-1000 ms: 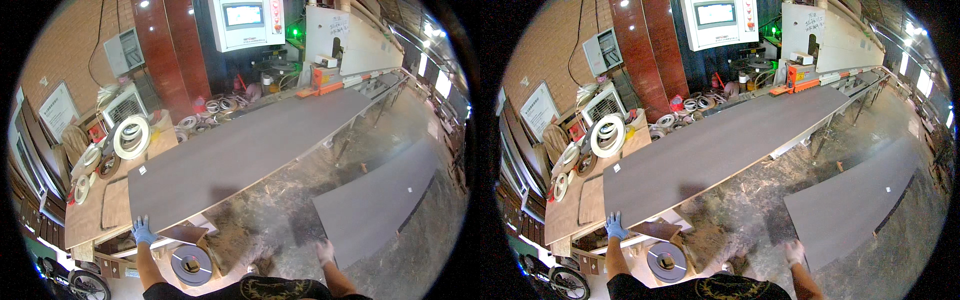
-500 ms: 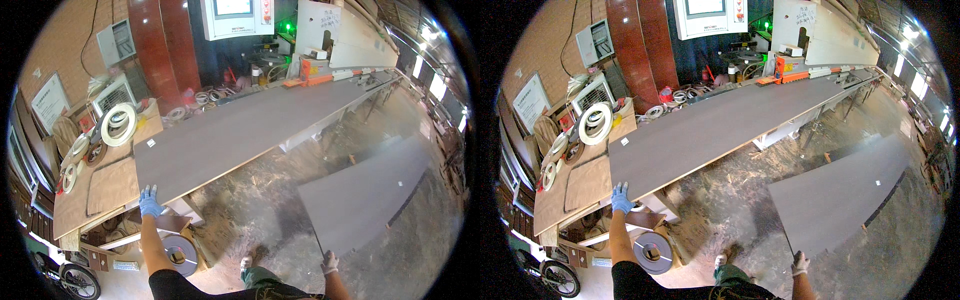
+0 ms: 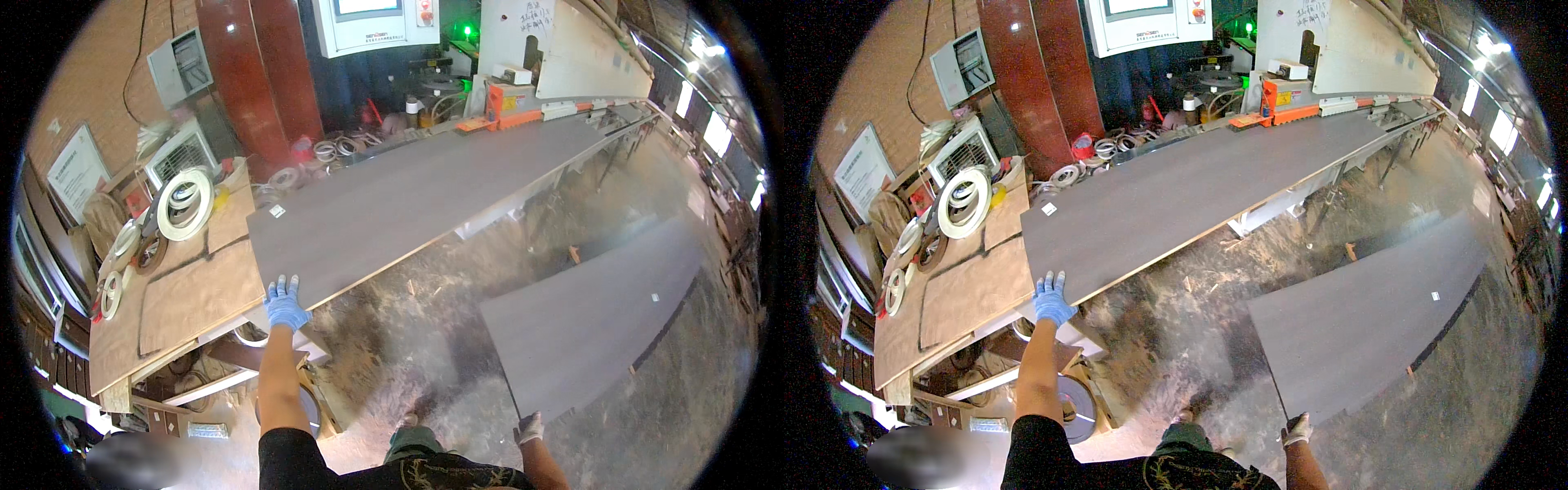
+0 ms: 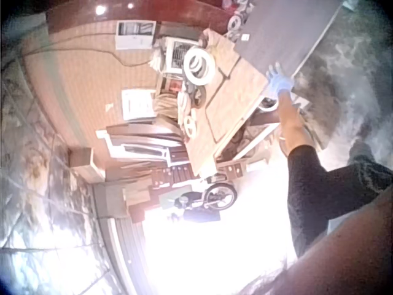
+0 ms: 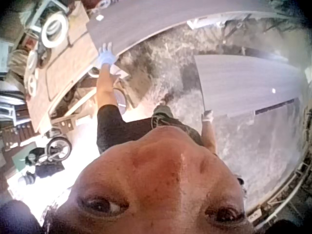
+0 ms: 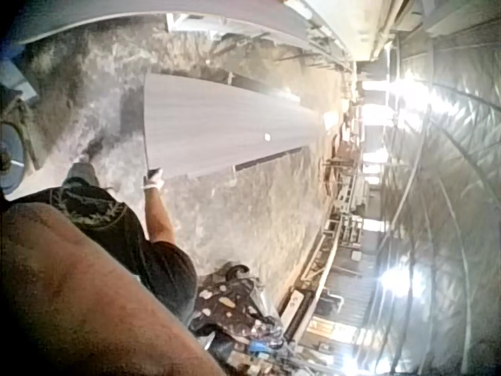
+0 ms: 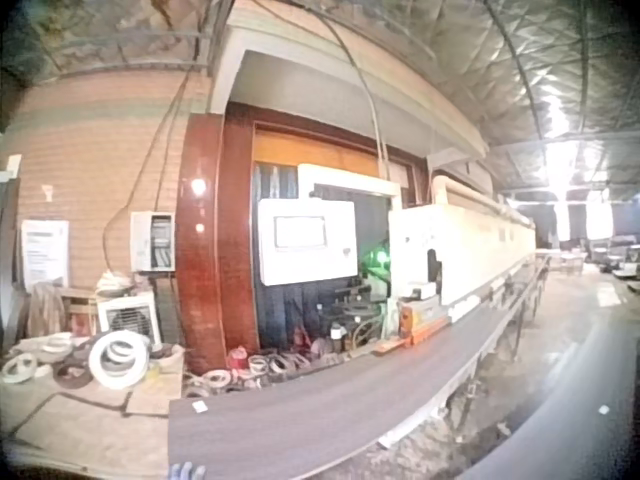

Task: The person repeatedly picks up large flat panels from the floor and places them onto a conveyor or table. The person handles the panels one at a time, walking back and forth between the floor and the conveyor.

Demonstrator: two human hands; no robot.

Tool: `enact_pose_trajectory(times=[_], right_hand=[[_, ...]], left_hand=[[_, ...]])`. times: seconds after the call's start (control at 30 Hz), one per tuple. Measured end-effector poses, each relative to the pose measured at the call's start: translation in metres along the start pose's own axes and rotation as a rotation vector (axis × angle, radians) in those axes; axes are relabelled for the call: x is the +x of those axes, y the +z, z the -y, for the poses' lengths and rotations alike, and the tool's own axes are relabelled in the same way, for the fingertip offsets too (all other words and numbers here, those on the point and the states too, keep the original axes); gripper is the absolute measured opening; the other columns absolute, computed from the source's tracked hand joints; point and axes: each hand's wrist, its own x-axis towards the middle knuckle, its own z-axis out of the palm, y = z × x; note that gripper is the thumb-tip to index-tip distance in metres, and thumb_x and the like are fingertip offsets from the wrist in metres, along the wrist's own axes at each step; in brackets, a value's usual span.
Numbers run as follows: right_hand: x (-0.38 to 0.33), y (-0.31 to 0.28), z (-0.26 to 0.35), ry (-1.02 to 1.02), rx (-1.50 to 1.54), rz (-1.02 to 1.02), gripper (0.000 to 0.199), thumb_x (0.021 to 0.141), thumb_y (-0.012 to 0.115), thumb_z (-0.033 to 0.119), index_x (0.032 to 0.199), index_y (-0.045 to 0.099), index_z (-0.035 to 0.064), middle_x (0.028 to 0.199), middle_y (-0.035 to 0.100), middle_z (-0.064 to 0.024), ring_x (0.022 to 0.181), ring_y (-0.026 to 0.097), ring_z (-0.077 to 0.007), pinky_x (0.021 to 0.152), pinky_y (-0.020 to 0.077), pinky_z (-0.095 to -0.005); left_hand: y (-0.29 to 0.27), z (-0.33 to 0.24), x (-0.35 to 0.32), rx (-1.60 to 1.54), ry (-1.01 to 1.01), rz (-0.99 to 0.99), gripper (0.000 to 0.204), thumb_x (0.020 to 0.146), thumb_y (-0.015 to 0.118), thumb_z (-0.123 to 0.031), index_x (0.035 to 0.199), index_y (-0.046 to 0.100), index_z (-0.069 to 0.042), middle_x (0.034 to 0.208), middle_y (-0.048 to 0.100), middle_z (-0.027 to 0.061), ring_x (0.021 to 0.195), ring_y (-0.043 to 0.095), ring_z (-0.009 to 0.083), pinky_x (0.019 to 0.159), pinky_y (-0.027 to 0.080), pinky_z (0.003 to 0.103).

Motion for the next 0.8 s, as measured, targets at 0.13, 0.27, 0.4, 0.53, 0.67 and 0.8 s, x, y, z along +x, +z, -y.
enact_pose_trajectory(times=[0.13,0.27,0.4,0.53,0.67,0.8], right_hand=[[0.006,0.008,0.000,0.000,0.034,-0.039,0.036,0.086,0.044,0.051,0.100,0.053,0.0185,0.100,0.057,-0.0007,0.099,0.051,-0.0202,0.089,0.0339,-0.0455],[-0.008,0.017,0.002,-0.024,0.078,-0.067,0.033,0.082,0.054,0.050,0.094,0.051,0.0196,0.085,0.053,0.0010,0.082,0.048,-0.0178,0.083,0.0376,-0.0454],[-0.005,0.006,-0.002,-0.028,0.138,-0.118,0.031,0.078,0.062,0.049,0.086,0.051,0.0208,0.075,0.050,0.0026,0.076,0.047,-0.0146,0.081,0.0376,-0.0477],[-0.006,0.007,-0.002,-0.042,0.134,-0.079,0.031,0.074,0.065,0.050,0.079,0.050,0.0228,0.069,0.047,0.0049,0.071,0.045,-0.0138,0.083,0.0367,-0.0501],[0.001,0.001,0.006,-0.062,0.051,0.085,0.048,0.074,0.067,0.049,0.108,0.049,0.0207,0.094,0.049,0.0000,0.091,0.044,-0.0186,0.085,0.0349,-0.0548],[0.014,-0.013,0.017,-0.218,-0.100,0.070,0.073,0.072,0.066,0.053,0.120,0.047,0.0007,0.113,0.052,-0.0094,0.098,0.050,-0.0206,0.084,0.0409,-0.0427]], left_hand=[[0.001,-0.037,0.014,0.036,0.014,0.032,0.099,0.065,0.071,-0.042,0.143,0.013,-0.025,0.148,0.012,0.0068,0.135,0.014,0.0318,0.106,0.019,0.052],[-0.003,-0.065,0.020,0.042,0.037,0.003,0.092,0.069,0.067,-0.046,0.142,0.015,-0.026,0.148,0.014,0.0049,0.135,0.014,0.0313,0.105,0.018,0.055],[-0.008,-0.120,0.044,0.040,0.065,0.049,0.093,0.069,0.068,-0.046,0.142,0.014,-0.028,0.149,0.012,0.0036,0.135,0.014,0.0307,0.104,0.020,0.055],[-0.007,-0.155,0.058,0.002,0.083,0.033,0.090,0.069,0.069,-0.043,0.142,0.016,-0.029,0.149,0.012,0.0032,0.135,0.014,0.0302,0.104,0.019,0.057],[-0.012,-0.192,0.068,-0.026,0.106,0.010,0.089,0.069,0.069,-0.044,0.141,0.019,-0.029,0.147,0.017,0.0027,0.135,0.016,0.0300,0.102,0.021,0.059],[-0.026,-0.244,0.071,-0.036,0.141,0.015,0.087,0.070,0.068,-0.045,0.140,0.019,-0.028,0.146,0.020,0.0012,0.134,0.018,0.0290,0.101,0.023,0.059]])
